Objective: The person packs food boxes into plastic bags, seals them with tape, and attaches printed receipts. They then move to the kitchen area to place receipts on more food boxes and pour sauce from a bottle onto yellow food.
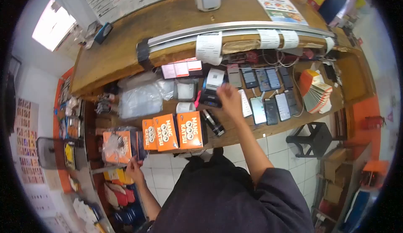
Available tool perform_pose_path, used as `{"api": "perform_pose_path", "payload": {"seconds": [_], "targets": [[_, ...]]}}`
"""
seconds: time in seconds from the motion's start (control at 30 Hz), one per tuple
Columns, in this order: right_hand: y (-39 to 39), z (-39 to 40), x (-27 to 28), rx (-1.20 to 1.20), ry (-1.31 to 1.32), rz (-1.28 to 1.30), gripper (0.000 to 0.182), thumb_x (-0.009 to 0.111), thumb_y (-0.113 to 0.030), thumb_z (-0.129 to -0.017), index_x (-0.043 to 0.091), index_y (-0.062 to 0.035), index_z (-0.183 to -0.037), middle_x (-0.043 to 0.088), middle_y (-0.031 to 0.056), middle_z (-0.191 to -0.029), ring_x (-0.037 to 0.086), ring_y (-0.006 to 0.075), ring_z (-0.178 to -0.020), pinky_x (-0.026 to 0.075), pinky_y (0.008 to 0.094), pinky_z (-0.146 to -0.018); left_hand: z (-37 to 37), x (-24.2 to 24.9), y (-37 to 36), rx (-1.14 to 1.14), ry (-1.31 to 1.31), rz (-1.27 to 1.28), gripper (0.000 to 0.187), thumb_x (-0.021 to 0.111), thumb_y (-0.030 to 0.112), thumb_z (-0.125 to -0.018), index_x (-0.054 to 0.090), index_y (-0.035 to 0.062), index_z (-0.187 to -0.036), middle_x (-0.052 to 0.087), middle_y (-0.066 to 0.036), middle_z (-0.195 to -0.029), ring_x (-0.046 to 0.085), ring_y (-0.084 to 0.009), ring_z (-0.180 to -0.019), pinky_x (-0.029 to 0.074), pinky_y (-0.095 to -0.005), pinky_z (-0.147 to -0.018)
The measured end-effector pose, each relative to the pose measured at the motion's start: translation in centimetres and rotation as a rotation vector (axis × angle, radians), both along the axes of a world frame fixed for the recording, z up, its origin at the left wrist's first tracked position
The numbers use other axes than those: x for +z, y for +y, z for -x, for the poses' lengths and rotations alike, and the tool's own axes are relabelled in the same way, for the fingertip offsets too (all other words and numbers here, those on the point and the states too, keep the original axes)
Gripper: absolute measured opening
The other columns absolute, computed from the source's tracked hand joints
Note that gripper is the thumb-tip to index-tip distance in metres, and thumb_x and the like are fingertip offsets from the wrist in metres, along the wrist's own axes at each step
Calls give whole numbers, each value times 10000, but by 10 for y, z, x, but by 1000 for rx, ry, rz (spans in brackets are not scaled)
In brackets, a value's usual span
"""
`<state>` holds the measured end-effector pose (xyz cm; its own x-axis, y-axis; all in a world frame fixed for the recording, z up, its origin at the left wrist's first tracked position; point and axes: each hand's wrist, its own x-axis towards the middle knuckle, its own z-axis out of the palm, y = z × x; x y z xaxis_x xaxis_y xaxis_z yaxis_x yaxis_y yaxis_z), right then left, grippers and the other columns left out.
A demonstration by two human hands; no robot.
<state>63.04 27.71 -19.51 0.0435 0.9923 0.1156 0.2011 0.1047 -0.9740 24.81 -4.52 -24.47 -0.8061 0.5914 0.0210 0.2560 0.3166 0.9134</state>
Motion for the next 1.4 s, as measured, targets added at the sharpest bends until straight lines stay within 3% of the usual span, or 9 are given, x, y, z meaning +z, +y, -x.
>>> {"api": "perform_pose_path", "payload": {"seconds": [0.1, 0.17, 0.43, 0.5, 0.6, 0.83, 0.97, 1.23, 1.4], "targets": [[75, 35, 10, -156, 310, -309, 479, 762, -116, -877, 502, 50, -1244, 687, 76, -938, 640, 136, -845, 505, 275, -789, -16, 20, 28, -169, -20, 10, 321, 549, 234, -1041, 667, -43, -1151, 692, -79, -770, 657, -123, -703, 526, -258, -665], [78, 42, 45, -18, 397, 1, 611, 765, -56, -850, 416, 52, -1339, 694, 93, -939, 650, 154, -835, 511, 282, -795, -28, 31, 48, -229, -95, 14, 328, 556, 232, -1039, 640, -33, -1214, 702, -92, -839, 673, -130, -763, 528, -262, -708], [-86, -7, 27, 694, 74, 457, 412, 742, -82, -867, 613, 33, -1241, 696, 58, -1066, 633, 112, -933, 517, 275, -833, -183, 89, 156, -776, -83, -171, 336, 675, 158, -947, 623, -24, -1224, 723, -128, -1048, 686, -238, -993, 523, -352, -892], [-126, -33, -15, 713, 123, 559, 431, 752, -91, -866, 603, 29, -1252, 698, 43, -1032, 628, 98, -864, 515, 260, -771, -212, 60, 167, -872, -364, -91, 316, 687, 65, -914, 617, -32, -1206, 709, -103, -1025, 662, -175, -980, 529, -342, -880], [-143, -63, -13, 427, 405, 667, 379, 761, -55, -861, 614, 23, -1202, 701, 54, -977, 655, 113, -851, 527, 260, -748, -233, 26, 165, -1107, -323, 67, 281, 694, 45, -884, 632, -14, -1151, 706, -141, -1012, 671, -182, -916, 535, -345, -794], [-130, -95, -68, 552, 29, 809, 244, 776, -43, -838, 615, 21, -1010, 680, 38, -832, 630, 98, -725, 503, 250, -615, -265, -36, 150, -1046, -306, 384, 344, 658, 111, -826, 589, -4, -1143, 679, -233, -1079, 644, -394, -1057, 498, -452, -906], [-94, -80, -81, 504, -459, 389, 282, 780, -201, -856, 641, 0, -997, 668, 29, -783, 623, 160, -686, 506, 308, -638, -278, -91, 137, -1047, -346, 419, 311, 681, 165, -876, 601, 8, -1133, 678, -202, -1049, 651, -351, -1023, 494, -417, -891], [-79, -53, -145, 600, -136, 662, 293, 714, -269, -896, 701, 20, -940, 624, 135, -763, 590, 175, -734, 464, 350, -643, -276, -143, 147, -1093, -461, 271, 350, 696, 171, -923, 634, -38, -1197, 700, -161, -1055, 643, -232, -978, 494, -349, -886], [-150, -119, -99, 674, -522, 563, 211, 734, -237, -871, 733, -26, -887, 601, 133, -756, 583, 244, -736, 468, 377, -677, -281, -142, 143, -993, -933, 329, 337, 645, 141, -940, 640, -3, -1245, 701, -64, -1126, 639, -138, -1016, 489, -286, -904]]}}
